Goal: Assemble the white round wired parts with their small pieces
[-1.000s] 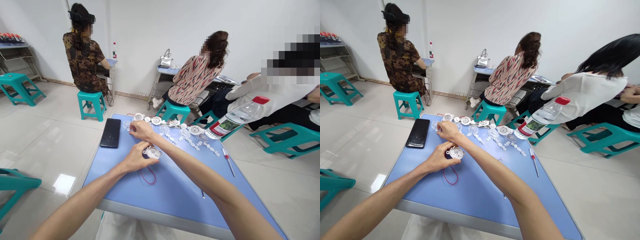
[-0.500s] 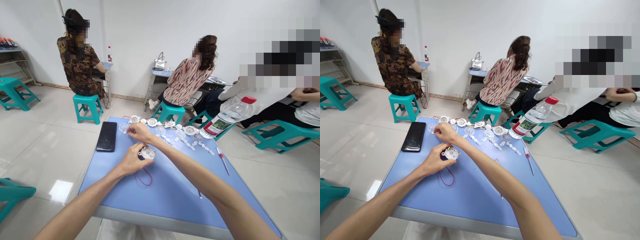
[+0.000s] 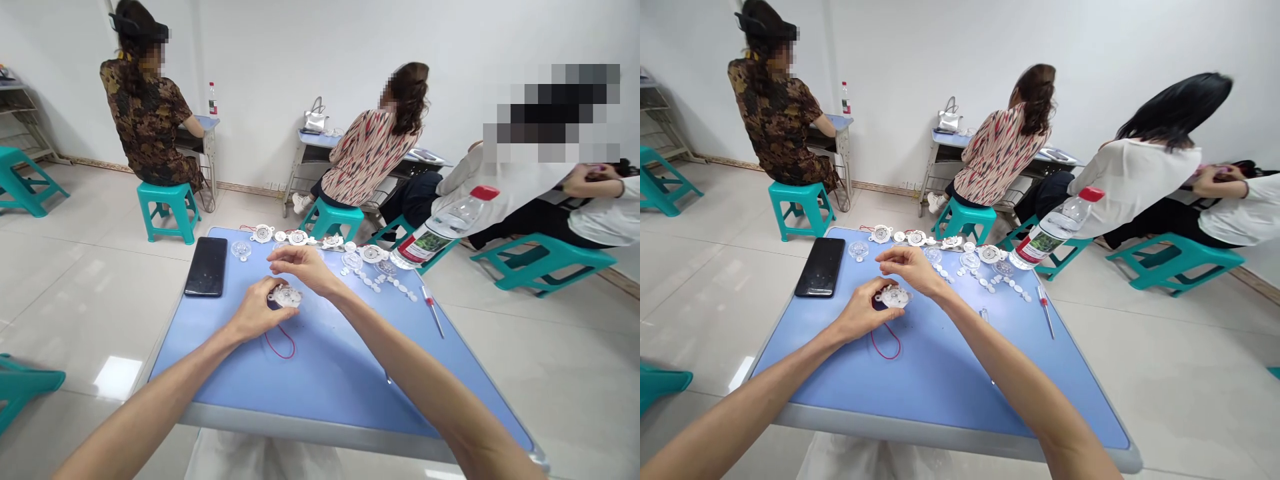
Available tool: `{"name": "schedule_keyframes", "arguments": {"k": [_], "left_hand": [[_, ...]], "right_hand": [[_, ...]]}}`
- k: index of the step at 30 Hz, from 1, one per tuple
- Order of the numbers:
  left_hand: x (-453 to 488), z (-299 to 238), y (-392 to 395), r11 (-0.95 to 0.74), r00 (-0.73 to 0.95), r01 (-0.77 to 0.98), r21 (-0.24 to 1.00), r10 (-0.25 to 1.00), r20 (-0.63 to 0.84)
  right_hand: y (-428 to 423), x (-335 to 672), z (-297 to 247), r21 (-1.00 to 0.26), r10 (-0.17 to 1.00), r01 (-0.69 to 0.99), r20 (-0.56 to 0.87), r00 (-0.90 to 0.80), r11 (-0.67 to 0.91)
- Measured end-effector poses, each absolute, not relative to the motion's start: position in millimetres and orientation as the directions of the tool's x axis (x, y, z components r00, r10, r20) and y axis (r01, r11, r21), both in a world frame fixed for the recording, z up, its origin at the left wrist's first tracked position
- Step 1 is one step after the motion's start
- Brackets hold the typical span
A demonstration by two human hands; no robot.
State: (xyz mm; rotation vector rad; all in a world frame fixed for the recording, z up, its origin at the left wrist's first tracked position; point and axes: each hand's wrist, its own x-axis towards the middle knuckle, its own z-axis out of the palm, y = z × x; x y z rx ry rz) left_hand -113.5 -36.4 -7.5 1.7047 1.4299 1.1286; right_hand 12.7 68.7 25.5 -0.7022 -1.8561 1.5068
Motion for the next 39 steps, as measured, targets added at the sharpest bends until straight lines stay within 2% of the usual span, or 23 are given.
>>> {"name": "schedule_keyframes", "arguments": {"k": [6,13,21,28,39], "left_hand": [[-114.5,-6.0,-36.5,-0.215,0.048,0.443,0.87,0.975,0.217],[-113.0,-4.3,-36.7,-0.237,0.058,0.439,0.867,0.97,0.236],[-112.2,-2.7,-36.8,-0.223,0.049,0.431,0.874,0.973,0.224],[-111.0,-2.6,-36.8,-0.208,0.054,0.418,0.884,0.977,0.204],[-110.9,-3.1,-37.2,-0.208,0.057,0.41,0.888,0.978,0.202]], "right_hand": [[56.1,34.3,25.1,-0.98,0.808,-0.2,0.121,-0.577,0.004],[29.6,74.5,25.5,-0.984,0.797,-0.161,0.039,-0.602,-0.073],[23.8,82.0,11.3,-0.996,0.816,-0.088,0.078,-0.572,0.033],[19.6,80.7,17.1,-0.956,0.786,0.081,0.181,-0.591,0.281],[18.5,79.2,10.7,-0.883,0.739,0.144,0.274,-0.615,0.448]]}}
